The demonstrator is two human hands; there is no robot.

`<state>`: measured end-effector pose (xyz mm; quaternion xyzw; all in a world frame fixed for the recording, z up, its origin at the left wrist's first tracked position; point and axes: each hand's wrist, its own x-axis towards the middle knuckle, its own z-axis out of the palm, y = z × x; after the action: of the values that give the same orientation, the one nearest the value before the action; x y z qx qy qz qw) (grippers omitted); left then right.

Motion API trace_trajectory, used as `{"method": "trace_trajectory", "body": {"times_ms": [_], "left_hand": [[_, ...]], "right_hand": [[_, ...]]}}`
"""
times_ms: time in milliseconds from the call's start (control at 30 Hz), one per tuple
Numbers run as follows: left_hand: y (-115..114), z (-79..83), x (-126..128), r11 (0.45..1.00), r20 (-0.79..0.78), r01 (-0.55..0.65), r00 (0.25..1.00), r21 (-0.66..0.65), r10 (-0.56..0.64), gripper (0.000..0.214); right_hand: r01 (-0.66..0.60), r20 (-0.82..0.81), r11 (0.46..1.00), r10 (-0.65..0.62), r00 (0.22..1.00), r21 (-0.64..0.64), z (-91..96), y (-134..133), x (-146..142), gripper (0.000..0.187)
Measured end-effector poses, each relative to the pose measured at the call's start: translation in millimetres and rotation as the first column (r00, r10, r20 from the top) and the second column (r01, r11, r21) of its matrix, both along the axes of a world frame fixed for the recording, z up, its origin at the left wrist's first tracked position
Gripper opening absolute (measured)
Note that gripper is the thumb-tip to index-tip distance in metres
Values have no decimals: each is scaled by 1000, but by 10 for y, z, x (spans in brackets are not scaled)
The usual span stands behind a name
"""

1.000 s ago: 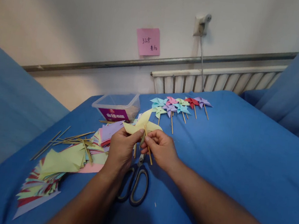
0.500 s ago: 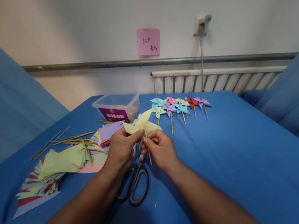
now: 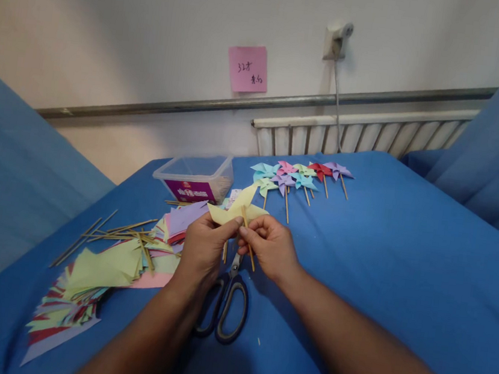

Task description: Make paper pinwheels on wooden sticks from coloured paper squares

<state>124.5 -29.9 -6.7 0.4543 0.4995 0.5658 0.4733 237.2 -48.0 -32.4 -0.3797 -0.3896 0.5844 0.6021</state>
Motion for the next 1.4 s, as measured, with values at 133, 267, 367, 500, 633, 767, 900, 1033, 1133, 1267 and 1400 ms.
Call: {"method": "trace_trajectory", "body": {"times_ms": [133,267,367,500,633,767,900,1033,1133,1267,1400], "left_hand": [[11,-14,-9,1000,5,-7,1000,20,7,29],[50,-19,-29,998,57,-56,997,36,54,29],[88,-33,-28,996,150,-89,985,2,88,30],[104,-65,9,995,289,-75,953,-66,91,33],[90,-66,25,994,375,-11,925,-110,52,31],[70,-21,3,989,427,12,903,-149,54,26],[46,-5,-2,978,427,23,902,-208,70,29],[59,-18,-1,987,453,26,890,-157,49,29],[93,-3,-31,993,477,10,878,-118,48,28],[120,20,-69,994,465,-27,882,-109,75,26],[131,-36,-66,995,372,-84,923,-60,101,28]], "right_hand": [[-13,15,1000,12,1000,9,-29,-6,-15,45],[44,104,994,-55,993,99,-4,-37,15,39],[167,181,971,-198,963,173,63,-62,82,34],[206,60,967,-217,974,150,132,-81,105,30],[127,-11,979,-127,992,161,116,-126,45,27],[-146,7,963,148,989,225,38,-181,39,20],[-453,-26,866,468,883,211,-51,-185,44,27],[-433,10,890,436,900,146,-102,-170,4,24],[-429,60,894,424,903,128,-93,-180,-13,30],[-436,85,886,428,900,159,-58,-198,8,34],[-502,75,851,496,865,155,-67,-184,18,35]]}}
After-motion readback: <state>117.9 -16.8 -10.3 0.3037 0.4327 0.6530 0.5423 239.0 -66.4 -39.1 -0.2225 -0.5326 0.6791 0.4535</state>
